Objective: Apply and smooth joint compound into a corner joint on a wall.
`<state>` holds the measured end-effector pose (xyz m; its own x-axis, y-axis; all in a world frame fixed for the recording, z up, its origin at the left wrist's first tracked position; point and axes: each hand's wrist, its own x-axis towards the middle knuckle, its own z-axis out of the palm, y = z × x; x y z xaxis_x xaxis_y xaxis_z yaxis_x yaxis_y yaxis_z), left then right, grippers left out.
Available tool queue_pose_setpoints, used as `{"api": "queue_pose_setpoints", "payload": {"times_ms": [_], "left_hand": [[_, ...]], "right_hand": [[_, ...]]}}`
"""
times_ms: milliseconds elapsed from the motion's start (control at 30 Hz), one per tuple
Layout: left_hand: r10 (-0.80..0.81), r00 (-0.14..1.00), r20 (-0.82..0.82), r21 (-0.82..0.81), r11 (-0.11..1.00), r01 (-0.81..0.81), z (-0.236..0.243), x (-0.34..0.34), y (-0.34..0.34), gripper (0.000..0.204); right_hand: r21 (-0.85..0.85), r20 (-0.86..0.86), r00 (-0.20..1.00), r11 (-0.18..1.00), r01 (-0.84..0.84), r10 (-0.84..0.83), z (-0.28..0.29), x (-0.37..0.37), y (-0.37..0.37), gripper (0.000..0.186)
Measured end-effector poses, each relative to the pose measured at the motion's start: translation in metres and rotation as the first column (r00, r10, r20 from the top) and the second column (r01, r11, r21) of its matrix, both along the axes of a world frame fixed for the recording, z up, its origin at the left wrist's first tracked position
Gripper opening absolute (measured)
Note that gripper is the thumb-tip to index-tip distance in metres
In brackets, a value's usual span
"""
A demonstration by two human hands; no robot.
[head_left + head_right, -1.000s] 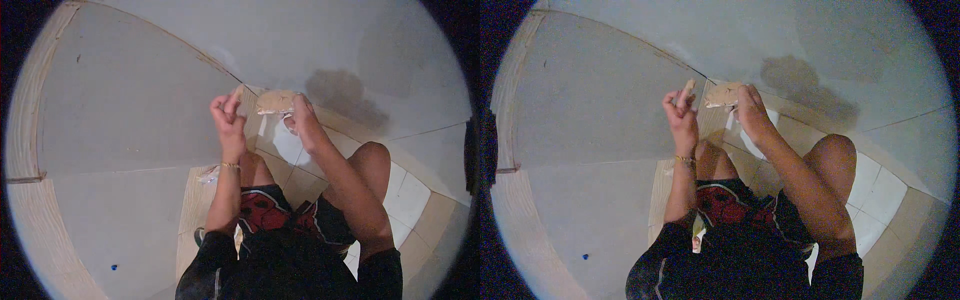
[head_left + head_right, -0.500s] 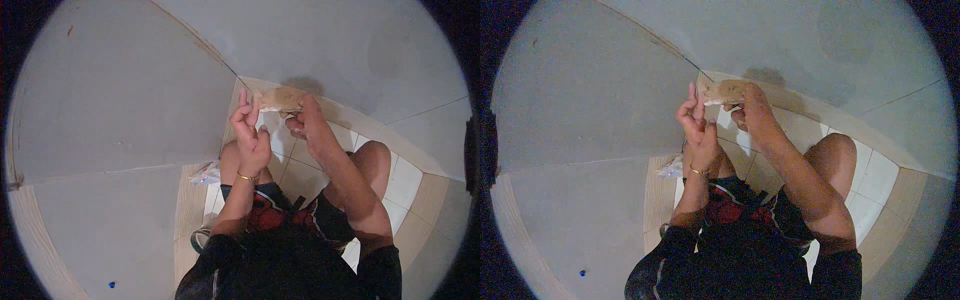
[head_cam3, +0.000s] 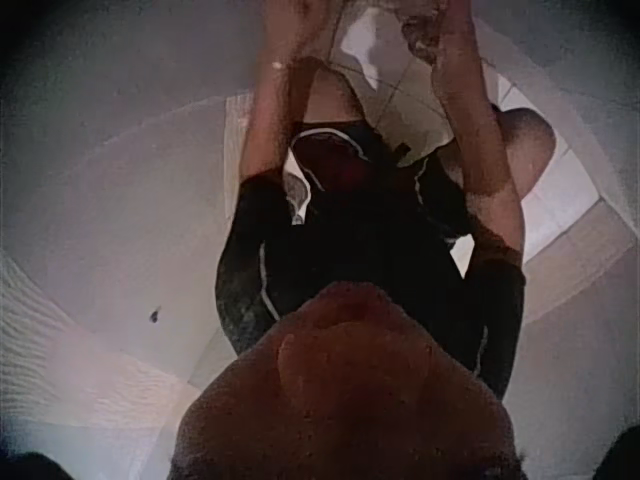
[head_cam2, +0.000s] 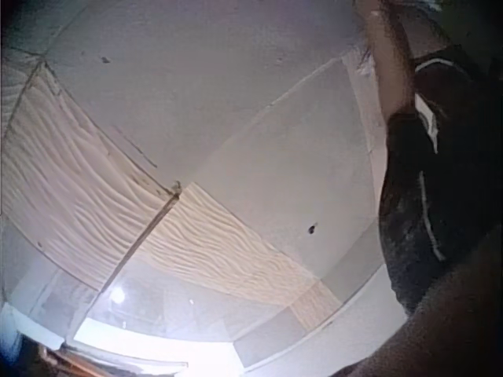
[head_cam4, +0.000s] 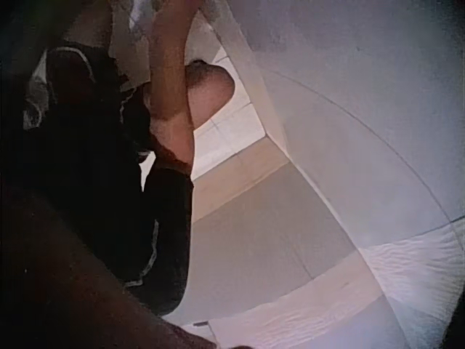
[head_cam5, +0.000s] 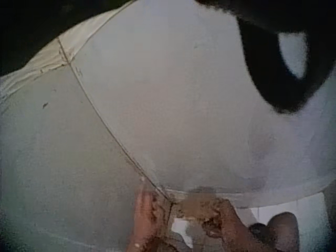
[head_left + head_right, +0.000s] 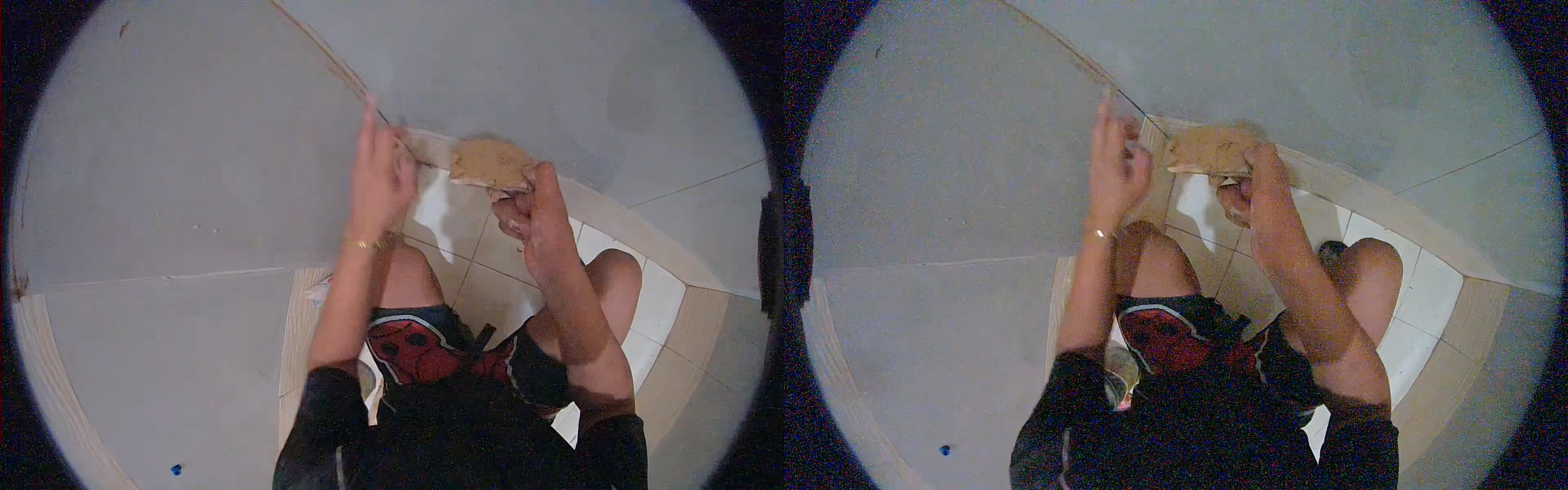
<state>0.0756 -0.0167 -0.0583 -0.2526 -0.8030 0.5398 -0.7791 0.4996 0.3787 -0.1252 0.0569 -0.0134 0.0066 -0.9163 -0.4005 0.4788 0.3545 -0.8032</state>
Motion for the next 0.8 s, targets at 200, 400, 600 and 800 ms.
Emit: {"api": "queue_pose_setpoints", "payload": {"times_ms": [200,400,600,800], "left_hand": [[0.338,0.832,0.440,-0.129,0.941,-0.314,0.060,0.020,-0.051,0.037],[0.287,0.623,0.727,-0.063,0.933,-0.355,0.046,0.017,-0.061,0.045],[0.276,0.537,0.797,-0.023,0.902,-0.430,0.002,0.011,-0.075,0.050],[0.010,0.543,0.840,0.258,0.873,-0.414,-0.008,0.028,-0.064,0.047]], "right_hand": [[-0.022,0.096,0.983,0.988,-0.153,0.154,0.004,-0.005,0.014,0.036],[0.187,0.145,0.989,0.982,-0.005,-0.023,0.023,0.030,0.018,0.037],[-0.001,0.126,0.988,0.995,-0.095,0.094,-0.002,0.015,0.025,0.032],[0.280,0.044,0.998,0.960,0.028,-0.041,0.033,-0.004,0.030,0.040]]}}
